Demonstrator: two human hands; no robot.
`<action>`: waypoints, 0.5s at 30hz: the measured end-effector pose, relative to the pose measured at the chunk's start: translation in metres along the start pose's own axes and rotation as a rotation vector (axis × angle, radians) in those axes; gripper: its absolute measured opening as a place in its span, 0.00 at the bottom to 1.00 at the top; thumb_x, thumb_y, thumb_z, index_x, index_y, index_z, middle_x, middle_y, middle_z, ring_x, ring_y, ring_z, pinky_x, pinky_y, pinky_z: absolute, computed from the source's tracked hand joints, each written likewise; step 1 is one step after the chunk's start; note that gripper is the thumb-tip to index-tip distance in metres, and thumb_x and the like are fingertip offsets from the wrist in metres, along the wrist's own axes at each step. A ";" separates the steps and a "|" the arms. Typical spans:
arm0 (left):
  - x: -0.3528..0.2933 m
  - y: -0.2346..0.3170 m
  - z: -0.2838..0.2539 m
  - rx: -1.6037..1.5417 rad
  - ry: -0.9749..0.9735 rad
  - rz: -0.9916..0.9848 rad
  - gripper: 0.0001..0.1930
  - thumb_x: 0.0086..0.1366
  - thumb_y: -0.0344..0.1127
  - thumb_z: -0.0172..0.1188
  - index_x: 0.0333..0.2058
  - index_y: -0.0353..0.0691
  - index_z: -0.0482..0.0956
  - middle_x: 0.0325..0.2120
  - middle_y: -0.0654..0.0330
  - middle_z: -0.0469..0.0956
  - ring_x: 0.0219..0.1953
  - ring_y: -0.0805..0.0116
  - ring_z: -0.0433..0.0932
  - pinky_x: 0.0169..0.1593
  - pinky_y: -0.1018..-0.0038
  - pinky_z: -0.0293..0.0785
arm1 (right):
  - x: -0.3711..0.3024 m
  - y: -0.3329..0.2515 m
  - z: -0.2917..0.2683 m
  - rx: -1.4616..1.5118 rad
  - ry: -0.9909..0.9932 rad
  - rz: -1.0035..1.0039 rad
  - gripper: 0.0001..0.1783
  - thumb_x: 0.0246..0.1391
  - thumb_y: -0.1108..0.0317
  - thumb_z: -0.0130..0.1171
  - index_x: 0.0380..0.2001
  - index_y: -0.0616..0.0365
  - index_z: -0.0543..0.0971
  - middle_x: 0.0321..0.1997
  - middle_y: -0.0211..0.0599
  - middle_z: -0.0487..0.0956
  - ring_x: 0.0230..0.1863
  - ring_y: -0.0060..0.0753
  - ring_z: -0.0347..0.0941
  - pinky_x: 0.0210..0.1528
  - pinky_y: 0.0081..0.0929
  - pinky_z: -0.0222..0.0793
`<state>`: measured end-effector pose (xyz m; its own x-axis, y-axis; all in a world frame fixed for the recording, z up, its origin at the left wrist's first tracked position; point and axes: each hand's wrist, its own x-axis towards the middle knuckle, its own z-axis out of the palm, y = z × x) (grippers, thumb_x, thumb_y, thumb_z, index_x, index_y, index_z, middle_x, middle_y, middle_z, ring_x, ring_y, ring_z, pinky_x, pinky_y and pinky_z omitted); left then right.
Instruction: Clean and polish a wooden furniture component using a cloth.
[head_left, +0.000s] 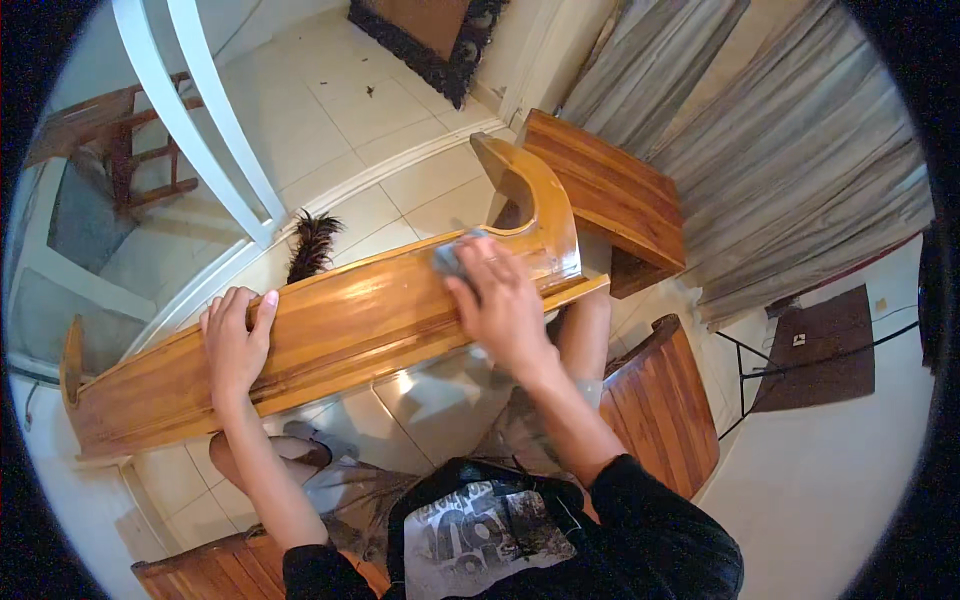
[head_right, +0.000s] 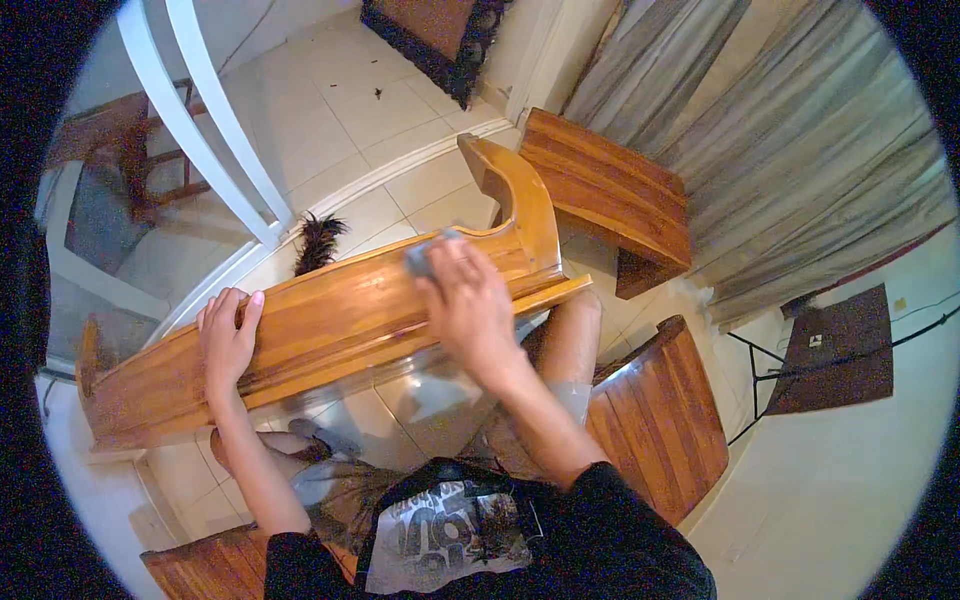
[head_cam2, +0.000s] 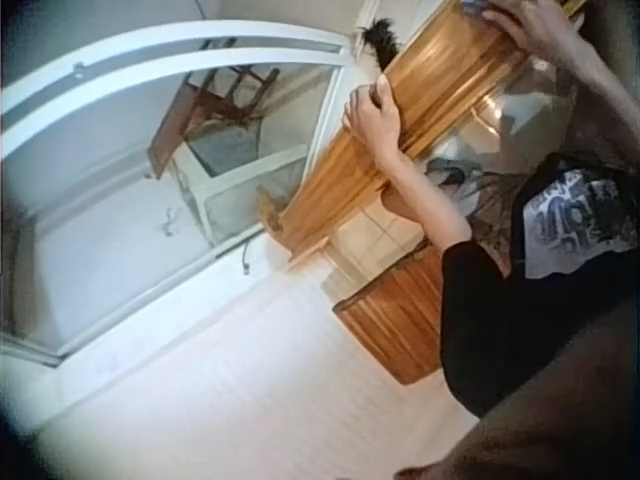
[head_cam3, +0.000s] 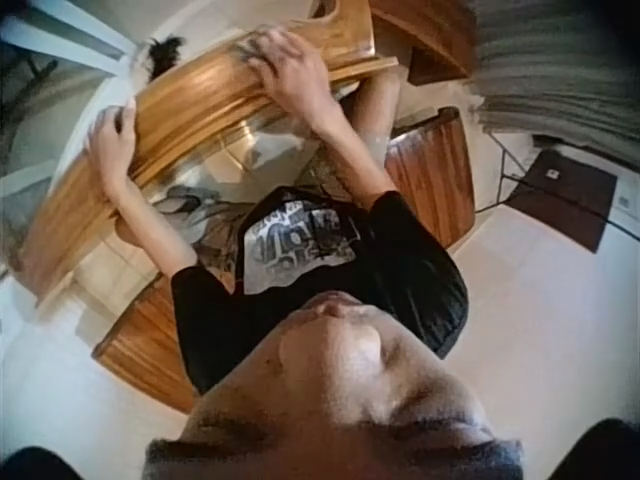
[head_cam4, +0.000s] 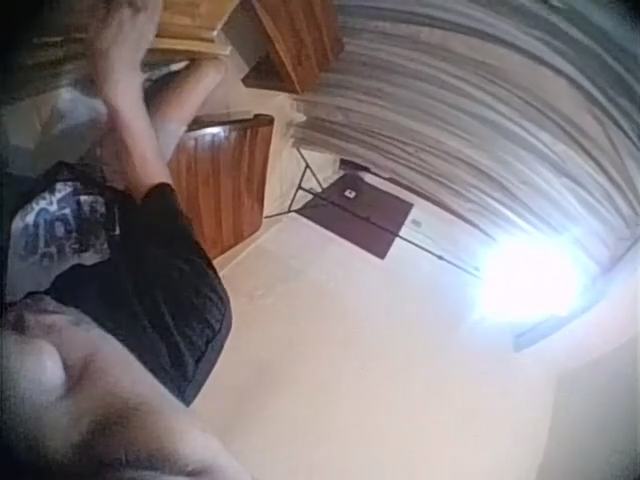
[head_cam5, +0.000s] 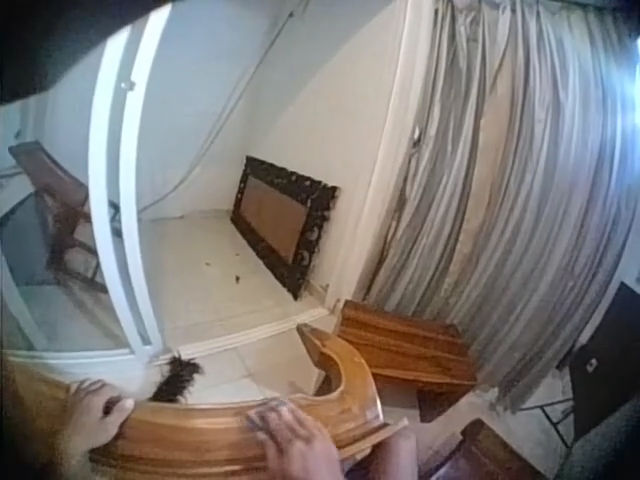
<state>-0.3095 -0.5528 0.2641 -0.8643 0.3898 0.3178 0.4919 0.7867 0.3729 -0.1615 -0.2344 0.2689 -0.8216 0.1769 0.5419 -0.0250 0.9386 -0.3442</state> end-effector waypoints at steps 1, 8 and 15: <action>-0.001 -0.001 0.001 -0.002 0.009 0.007 0.18 0.72 0.49 0.58 0.31 0.38 0.76 0.32 0.54 0.76 0.41 0.52 0.72 0.52 0.59 0.63 | 0.000 0.006 -0.005 -0.094 -0.022 0.080 0.19 0.61 0.67 0.62 0.52 0.65 0.79 0.59 0.52 0.79 0.63 0.58 0.72 0.66 0.47 0.64; -0.001 0.005 0.005 0.040 0.038 0.019 0.19 0.72 0.49 0.57 0.32 0.38 0.76 0.32 0.54 0.76 0.41 0.53 0.72 0.53 0.59 0.63 | 0.004 0.009 0.010 -0.077 0.008 -0.014 0.18 0.61 0.75 0.57 0.54 0.67 0.76 0.56 0.55 0.78 0.59 0.62 0.71 0.65 0.49 0.63; -0.001 0.004 -0.001 0.013 -0.042 -0.024 0.19 0.73 0.50 0.56 0.33 0.37 0.75 0.33 0.53 0.75 0.41 0.51 0.72 0.55 0.60 0.62 | -0.005 0.066 -0.010 -0.349 0.009 0.065 0.19 0.65 0.74 0.55 0.58 0.65 0.77 0.63 0.53 0.77 0.67 0.57 0.69 0.72 0.45 0.61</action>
<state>-0.3072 -0.5509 0.2663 -0.8798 0.3899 0.2719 0.4695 0.8022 0.3688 -0.1537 -0.1703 0.2510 -0.8101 0.2411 0.5345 0.2251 0.9696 -0.0962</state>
